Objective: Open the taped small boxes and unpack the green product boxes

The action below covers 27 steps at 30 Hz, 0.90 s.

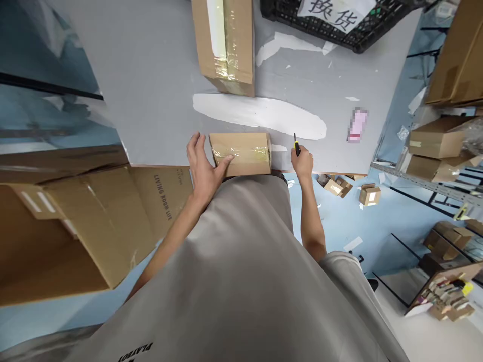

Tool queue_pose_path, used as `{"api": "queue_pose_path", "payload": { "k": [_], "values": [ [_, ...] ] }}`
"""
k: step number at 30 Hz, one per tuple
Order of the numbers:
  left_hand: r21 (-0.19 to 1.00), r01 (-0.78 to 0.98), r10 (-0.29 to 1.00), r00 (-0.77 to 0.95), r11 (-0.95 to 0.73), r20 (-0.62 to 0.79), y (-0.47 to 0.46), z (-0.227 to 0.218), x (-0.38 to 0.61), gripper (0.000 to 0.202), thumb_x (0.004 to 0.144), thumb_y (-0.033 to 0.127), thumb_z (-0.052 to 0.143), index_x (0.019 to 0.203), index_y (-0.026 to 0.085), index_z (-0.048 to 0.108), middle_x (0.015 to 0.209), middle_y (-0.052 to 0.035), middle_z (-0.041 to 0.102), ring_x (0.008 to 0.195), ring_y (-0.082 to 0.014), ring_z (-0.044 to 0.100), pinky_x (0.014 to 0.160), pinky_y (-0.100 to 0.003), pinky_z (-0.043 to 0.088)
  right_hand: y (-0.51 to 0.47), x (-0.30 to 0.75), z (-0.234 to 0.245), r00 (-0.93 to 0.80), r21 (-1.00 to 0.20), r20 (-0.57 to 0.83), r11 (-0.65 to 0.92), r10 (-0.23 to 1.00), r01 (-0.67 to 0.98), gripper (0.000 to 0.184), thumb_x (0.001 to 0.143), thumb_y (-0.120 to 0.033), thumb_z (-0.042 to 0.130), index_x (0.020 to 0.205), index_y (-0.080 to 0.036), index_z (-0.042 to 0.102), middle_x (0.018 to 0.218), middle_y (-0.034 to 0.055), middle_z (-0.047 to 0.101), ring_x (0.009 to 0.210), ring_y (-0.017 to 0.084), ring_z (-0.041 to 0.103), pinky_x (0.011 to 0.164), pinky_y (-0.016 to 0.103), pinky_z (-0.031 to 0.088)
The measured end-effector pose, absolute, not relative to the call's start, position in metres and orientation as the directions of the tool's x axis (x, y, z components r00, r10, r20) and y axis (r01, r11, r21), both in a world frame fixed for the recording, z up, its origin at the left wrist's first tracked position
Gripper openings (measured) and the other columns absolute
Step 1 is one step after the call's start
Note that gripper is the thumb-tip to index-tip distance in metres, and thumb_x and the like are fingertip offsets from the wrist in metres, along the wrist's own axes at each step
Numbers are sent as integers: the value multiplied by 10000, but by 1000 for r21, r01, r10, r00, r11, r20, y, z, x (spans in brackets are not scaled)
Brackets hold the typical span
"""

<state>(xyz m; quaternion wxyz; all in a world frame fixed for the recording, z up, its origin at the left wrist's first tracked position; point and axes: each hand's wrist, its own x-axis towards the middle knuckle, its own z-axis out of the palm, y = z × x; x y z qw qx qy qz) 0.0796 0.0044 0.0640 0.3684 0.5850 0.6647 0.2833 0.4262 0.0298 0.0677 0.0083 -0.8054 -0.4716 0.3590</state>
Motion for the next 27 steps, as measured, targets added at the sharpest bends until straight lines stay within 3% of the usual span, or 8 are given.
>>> {"api": "queue_pose_path", "payload": {
  "k": [3,6,10,15,21,24,27],
  "values": [
    [789,562,967,-180,250,-179,-8,60,74,975,1020,866,820,1751,273,567,1881,-237,495,1819,-465,411,1522,-692,305,38,431,34,283,-476,-668,-688,688,548,224,1191,-410,590,1111,-232,702,1186,118,906,781,203,844,898,372,693],
    [800,499,933,-299,333,-202,-18,52,66,915,1025,835,840,1708,271,613,1803,-212,589,1755,-448,514,1510,-663,359,45,422,2,214,-545,-722,-732,658,409,208,1175,-463,659,1106,-266,646,1133,61,890,802,166,822,877,330,697],
    [844,354,875,-421,403,-241,-29,33,48,882,1021,863,818,1650,264,666,1689,-183,688,1661,-407,634,1456,-609,475,51,397,-30,125,-552,-795,-793,594,259,248,1138,-490,749,1093,-284,621,1042,27,851,876,182,825,920,354,711],
    [890,246,854,-461,385,-242,-33,11,18,906,965,928,834,1582,276,714,1644,-170,733,1656,-398,651,1456,-614,487,54,368,-35,39,-585,-806,-805,590,97,353,1097,-557,844,1090,-274,633,994,24,807,889,207,828,890,383,735],
    [892,223,844,-472,392,-253,-17,-20,-13,941,989,1005,728,1556,254,719,1665,-182,737,1638,-395,675,1460,-608,488,54,347,4,103,-659,-739,-746,665,89,246,1140,-474,779,1102,-259,666,1013,14,811,879,171,812,889,328,738],
    [888,210,861,-413,409,-298,0,-40,-21,993,991,1036,676,1584,241,712,1674,-214,732,1616,-389,692,1436,-609,510,54,339,31,167,-688,-681,-701,713,187,184,1162,-426,696,1168,-243,704,1124,41,835,941,170,830,897,307,736],
    [890,205,897,-273,407,-347,23,-56,-21,1051,1033,1056,557,1660,223,680,1679,-240,727,1619,-375,690,1417,-602,525,51,331,56,228,-665,-636,-673,737,323,280,1180,-467,620,1274,-227,730,1268,87,851,1070,193,853,933,320,738]
  ]
}}
